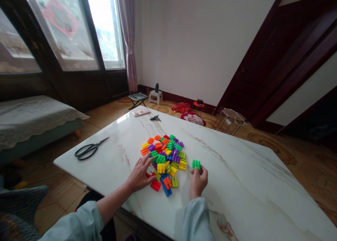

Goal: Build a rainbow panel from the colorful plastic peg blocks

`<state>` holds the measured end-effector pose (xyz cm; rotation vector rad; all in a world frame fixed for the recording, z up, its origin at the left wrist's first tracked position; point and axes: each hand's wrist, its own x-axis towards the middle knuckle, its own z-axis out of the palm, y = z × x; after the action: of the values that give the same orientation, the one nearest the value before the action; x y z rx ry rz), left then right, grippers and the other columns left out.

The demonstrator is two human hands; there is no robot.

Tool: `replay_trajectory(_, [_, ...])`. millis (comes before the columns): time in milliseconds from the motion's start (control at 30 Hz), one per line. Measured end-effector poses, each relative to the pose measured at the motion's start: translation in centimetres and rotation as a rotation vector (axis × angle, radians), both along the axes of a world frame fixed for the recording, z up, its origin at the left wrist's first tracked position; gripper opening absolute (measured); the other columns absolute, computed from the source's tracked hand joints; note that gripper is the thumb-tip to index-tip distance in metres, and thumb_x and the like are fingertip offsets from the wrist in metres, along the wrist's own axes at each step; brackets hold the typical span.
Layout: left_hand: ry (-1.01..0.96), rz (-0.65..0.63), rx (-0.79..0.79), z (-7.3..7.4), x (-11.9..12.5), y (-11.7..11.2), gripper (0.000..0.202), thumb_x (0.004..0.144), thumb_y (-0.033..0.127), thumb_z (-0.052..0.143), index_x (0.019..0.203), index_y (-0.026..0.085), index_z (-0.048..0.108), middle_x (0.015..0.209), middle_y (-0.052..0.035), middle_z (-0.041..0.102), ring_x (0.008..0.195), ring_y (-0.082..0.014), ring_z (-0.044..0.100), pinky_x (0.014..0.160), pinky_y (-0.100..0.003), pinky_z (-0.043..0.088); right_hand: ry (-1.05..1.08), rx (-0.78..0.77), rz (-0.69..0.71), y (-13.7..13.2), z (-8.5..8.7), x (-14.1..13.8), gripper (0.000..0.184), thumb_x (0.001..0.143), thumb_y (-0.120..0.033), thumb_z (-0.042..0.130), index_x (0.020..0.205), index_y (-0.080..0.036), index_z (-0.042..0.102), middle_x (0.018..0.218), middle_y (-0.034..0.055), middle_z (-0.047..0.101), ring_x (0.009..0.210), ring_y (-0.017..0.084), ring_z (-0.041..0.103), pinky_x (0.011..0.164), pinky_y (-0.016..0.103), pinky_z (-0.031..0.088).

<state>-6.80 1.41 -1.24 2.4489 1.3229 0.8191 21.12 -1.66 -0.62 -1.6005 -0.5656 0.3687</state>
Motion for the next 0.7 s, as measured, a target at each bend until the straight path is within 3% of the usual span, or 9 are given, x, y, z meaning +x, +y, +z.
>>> replay_trajectory(133, [0.0,0.004,0.016,-0.2,0.0,0.0,0.079,0.071,0.043,0.068,0.141,0.026,0.036,0.154,-0.0118,0.023,0.139,-0.0321,0.026,0.113,-0.055,0.02,-0.21,-0.213,0.048,2.1,-0.4,0.7,0.03,0.061,-0.038,0.052,0.084,-0.018,0.054,0.076,0.009,0.066,0.065,0.022,0.063,0.064,0.033,0.05])
replay_trajectory(200, [0.0,0.012,0.024,-0.2,0.0,0.1,0.078,0.071,0.044,0.068,0.14,0.025,0.037,0.153,-0.0121,0.024,0.138,-0.0327,0.027,0.112,-0.055,0.021,-0.254,-0.221,0.096,3.6,0.0,-0.5,0.022,0.056,-0.035,0.055,0.073,-0.02,0.054,0.072,0.0087,0.066,0.07,0.025,0.063,0.069,0.034,0.048])
replay_trajectory(300, [0.006,0.017,0.026,-0.2,-0.1,0.1,0.077,0.071,0.044,0.067,0.139,0.024,0.038,0.152,-0.0132,0.026,0.137,-0.033,0.029,0.112,-0.054,0.022,-0.293,-0.222,0.139,4.9,0.6,-2.0,0.021,0.056,-0.034,0.054,0.072,-0.021,0.055,0.074,0.009,0.068,0.074,0.025,0.062,0.072,0.034,0.046])
replay_trajectory(400, [0.013,0.014,0.018,-0.1,-0.1,0.1,0.076,0.072,0.045,0.066,0.14,0.023,0.038,0.152,-0.0136,0.026,0.137,-0.0327,0.03,0.112,-0.054,0.022,-0.303,-0.23,0.122,3.8,0.9,-1.8,0.027,0.06,-0.039,0.053,0.079,-0.02,0.058,0.079,0.01,0.069,0.074,0.024,0.061,0.07,0.033,0.046])
replay_trajectory(533, [0.015,0.008,0.012,0.0,0.0,0.0,0.076,0.073,0.046,0.066,0.14,0.024,0.037,0.153,-0.0137,0.023,0.139,-0.0324,0.027,0.113,-0.054,0.021,-0.286,-0.235,0.099,0.2,0.3,0.5,0.034,0.063,-0.046,0.056,0.08,-0.017,0.06,0.075,0.0081,0.068,0.07,0.022,0.06,0.065,0.031,0.045])
replay_trajectory(700, [0.014,0.009,0.011,0.1,0.0,-0.1,0.074,0.074,0.046,0.064,0.139,0.024,0.037,0.153,-0.0136,0.024,0.139,-0.0327,0.027,0.112,-0.055,0.02,-0.265,-0.243,0.34,-0.8,-0.1,-0.3,0.027,0.058,-0.04,0.061,0.073,-0.017,0.063,0.067,0.0043,0.067,0.064,0.02,0.059,0.061,0.029,0.044])
